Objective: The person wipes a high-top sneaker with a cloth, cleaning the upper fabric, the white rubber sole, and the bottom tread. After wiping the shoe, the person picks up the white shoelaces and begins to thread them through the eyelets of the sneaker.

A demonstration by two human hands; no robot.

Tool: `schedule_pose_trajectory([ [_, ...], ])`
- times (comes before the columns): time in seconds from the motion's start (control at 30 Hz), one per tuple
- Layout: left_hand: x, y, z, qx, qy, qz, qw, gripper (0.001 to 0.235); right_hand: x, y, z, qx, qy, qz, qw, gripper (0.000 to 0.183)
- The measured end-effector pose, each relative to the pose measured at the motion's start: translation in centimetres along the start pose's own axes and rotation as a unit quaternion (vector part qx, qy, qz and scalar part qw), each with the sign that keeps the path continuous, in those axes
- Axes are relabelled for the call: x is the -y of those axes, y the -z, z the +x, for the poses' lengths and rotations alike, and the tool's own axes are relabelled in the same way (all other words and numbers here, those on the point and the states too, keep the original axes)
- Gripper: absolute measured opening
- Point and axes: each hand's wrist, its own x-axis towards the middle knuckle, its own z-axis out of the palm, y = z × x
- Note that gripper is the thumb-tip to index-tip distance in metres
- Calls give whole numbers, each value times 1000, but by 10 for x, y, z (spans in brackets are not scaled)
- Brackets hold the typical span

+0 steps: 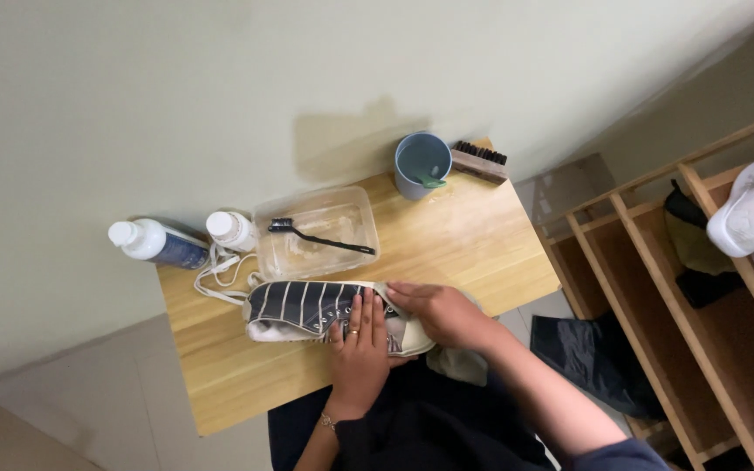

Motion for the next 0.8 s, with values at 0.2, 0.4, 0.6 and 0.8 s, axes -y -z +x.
schedule_pose_trajectory([
  [0.2, -5, -10, -7, 43, 8, -26, 999, 125, 2, -42, -66, -144, 21, -98, 985, 75],
  [0.4, -5, -13, -9, 51, -5, -43, 998, 106, 45, -65, -90, -184, 66, -146, 970, 43],
  [0.6, -5, -19, -13, 34, -7, -49, 998, 128, 29, -62, -115, -101, 119, -138, 978, 38],
  [0.8, -3, -16, -3, -96, 20, -124, 987, 101, -8, -14, -103, -220, 166, -143, 951, 20],
])
